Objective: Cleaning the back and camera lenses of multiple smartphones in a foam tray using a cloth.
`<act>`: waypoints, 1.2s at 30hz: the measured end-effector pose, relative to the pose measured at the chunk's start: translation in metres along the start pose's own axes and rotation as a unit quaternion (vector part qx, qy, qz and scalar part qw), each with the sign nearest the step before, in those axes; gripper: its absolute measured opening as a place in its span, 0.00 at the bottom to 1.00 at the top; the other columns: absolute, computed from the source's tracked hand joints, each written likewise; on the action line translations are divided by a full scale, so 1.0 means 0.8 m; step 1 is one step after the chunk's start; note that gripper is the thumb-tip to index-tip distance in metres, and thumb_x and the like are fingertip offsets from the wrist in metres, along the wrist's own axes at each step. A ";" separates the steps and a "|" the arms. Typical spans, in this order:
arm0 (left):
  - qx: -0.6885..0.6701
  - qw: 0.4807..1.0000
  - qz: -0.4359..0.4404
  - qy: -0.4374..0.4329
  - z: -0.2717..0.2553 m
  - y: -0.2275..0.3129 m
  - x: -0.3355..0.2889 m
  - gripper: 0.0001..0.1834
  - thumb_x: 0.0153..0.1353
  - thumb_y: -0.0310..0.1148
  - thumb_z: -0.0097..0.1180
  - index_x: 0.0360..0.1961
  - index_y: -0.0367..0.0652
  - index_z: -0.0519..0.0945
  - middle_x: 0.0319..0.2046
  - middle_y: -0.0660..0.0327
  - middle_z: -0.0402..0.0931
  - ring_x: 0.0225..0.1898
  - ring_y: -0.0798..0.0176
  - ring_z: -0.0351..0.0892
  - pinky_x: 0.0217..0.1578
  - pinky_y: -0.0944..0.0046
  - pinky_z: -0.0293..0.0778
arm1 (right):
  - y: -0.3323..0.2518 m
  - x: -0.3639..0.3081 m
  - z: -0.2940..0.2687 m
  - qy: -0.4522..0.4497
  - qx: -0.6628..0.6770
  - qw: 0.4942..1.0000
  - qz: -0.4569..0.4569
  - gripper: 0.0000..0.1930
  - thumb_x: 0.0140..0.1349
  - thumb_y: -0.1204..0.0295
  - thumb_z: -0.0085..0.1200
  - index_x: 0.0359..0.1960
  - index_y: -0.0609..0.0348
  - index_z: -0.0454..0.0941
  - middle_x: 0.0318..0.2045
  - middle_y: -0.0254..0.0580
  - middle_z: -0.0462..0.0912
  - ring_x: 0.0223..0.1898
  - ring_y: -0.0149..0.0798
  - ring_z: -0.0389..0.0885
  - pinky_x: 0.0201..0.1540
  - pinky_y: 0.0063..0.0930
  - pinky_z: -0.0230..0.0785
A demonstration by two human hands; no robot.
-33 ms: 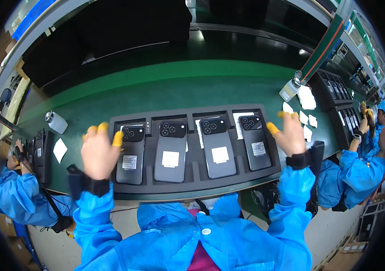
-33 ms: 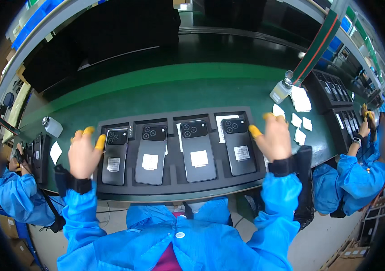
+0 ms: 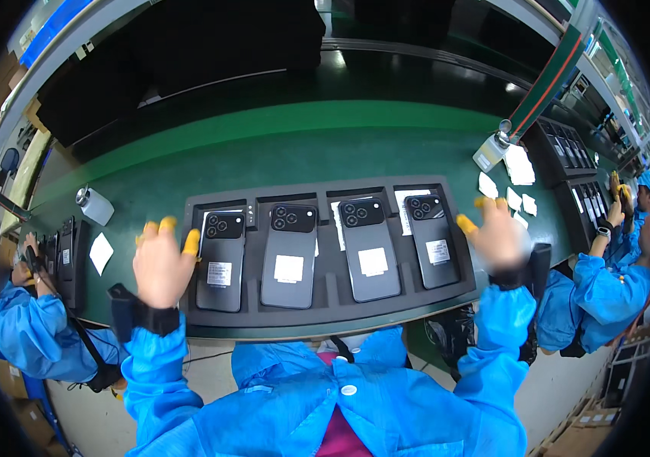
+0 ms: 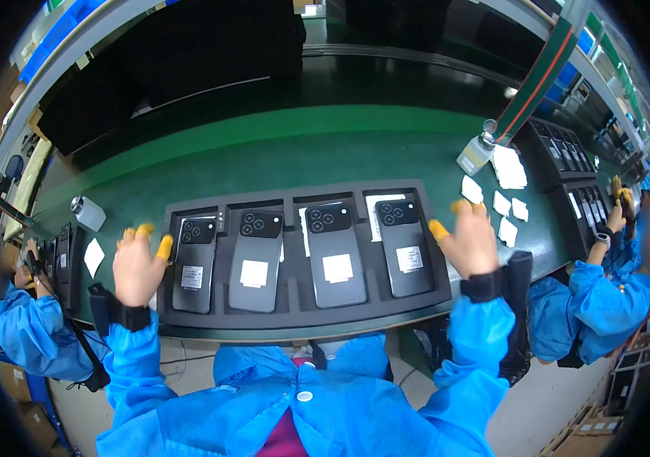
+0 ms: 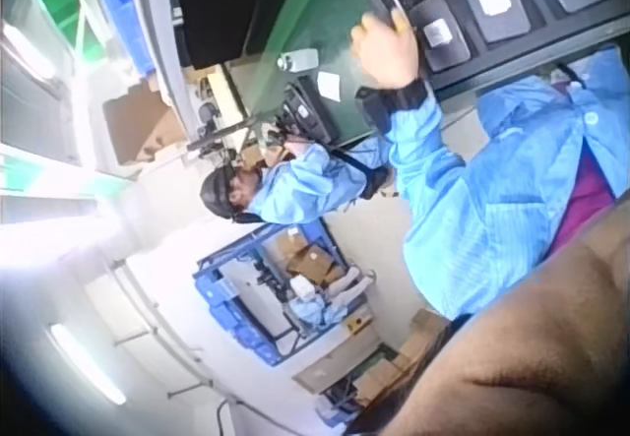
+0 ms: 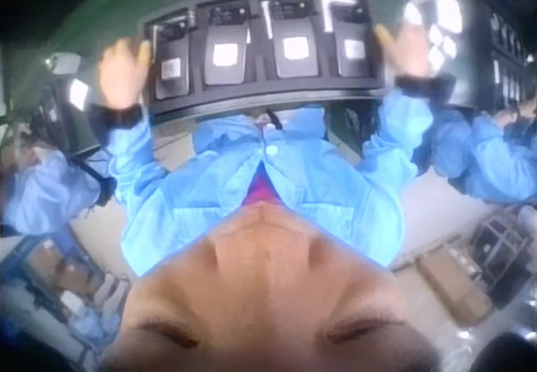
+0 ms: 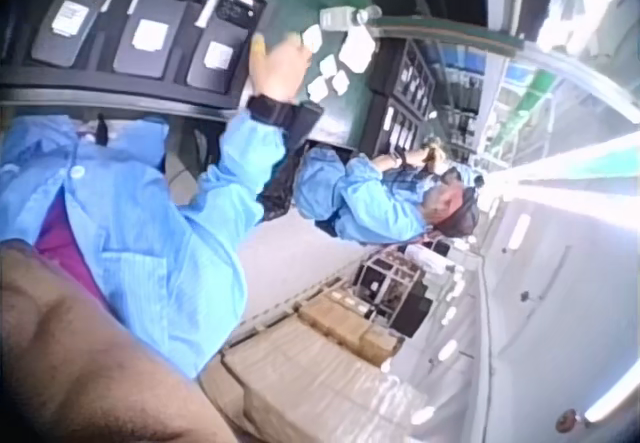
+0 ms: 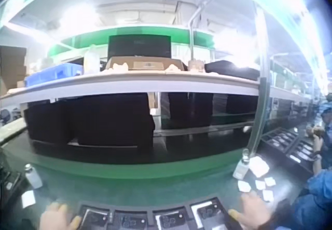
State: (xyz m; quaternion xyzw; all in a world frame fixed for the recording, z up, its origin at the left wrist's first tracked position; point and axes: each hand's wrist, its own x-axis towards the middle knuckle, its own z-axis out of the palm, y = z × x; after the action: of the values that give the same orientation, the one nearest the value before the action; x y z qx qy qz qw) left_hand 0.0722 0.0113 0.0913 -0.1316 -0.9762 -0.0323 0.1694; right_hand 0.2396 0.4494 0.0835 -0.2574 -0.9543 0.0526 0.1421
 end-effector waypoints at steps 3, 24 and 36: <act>-0.087 0.990 -0.018 -0.110 0.004 -0.029 -0.030 0.20 0.56 0.41 0.63 0.36 0.31 0.78 0.30 0.44 0.77 0.33 0.42 0.79 0.34 0.50 0.74 | 0.005 -0.017 -0.011 -0.138 0.117 0.982 0.050 0.20 0.53 0.64 0.65 0.40 0.68 0.76 0.35 0.56 0.79 0.39 0.56 0.80 0.41 0.43 0.73; -0.210 0.971 -0.023 -0.116 0.149 -0.017 0.311 0.26 0.49 0.35 0.67 0.47 0.32 0.79 0.38 0.44 0.82 0.40 0.48 0.83 0.44 0.56 0.77 | -0.072 0.302 0.119 0.020 -0.002 0.997 0.078 0.21 0.48 0.68 0.64 0.45 0.65 0.78 0.45 0.56 0.80 0.47 0.57 0.79 0.48 0.45 0.74; -0.299 0.919 0.212 0.143 0.118 0.207 0.453 0.27 0.56 0.37 0.64 0.56 0.40 0.75 0.56 0.47 0.73 0.58 0.47 0.72 0.58 0.54 0.68 | -0.101 0.144 0.048 -0.045 0.169 0.957 -0.232 0.21 0.55 0.70 0.61 0.50 0.61 0.74 0.52 0.58 0.71 0.52 0.59 0.73 0.52 0.46 0.71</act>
State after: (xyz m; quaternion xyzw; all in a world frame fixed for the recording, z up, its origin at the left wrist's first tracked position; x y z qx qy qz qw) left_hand -0.2432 0.2703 0.1284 -0.3735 -0.8359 -0.3044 0.2631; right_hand 0.0945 0.4367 0.0888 0.0009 -0.9705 0.1898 0.1487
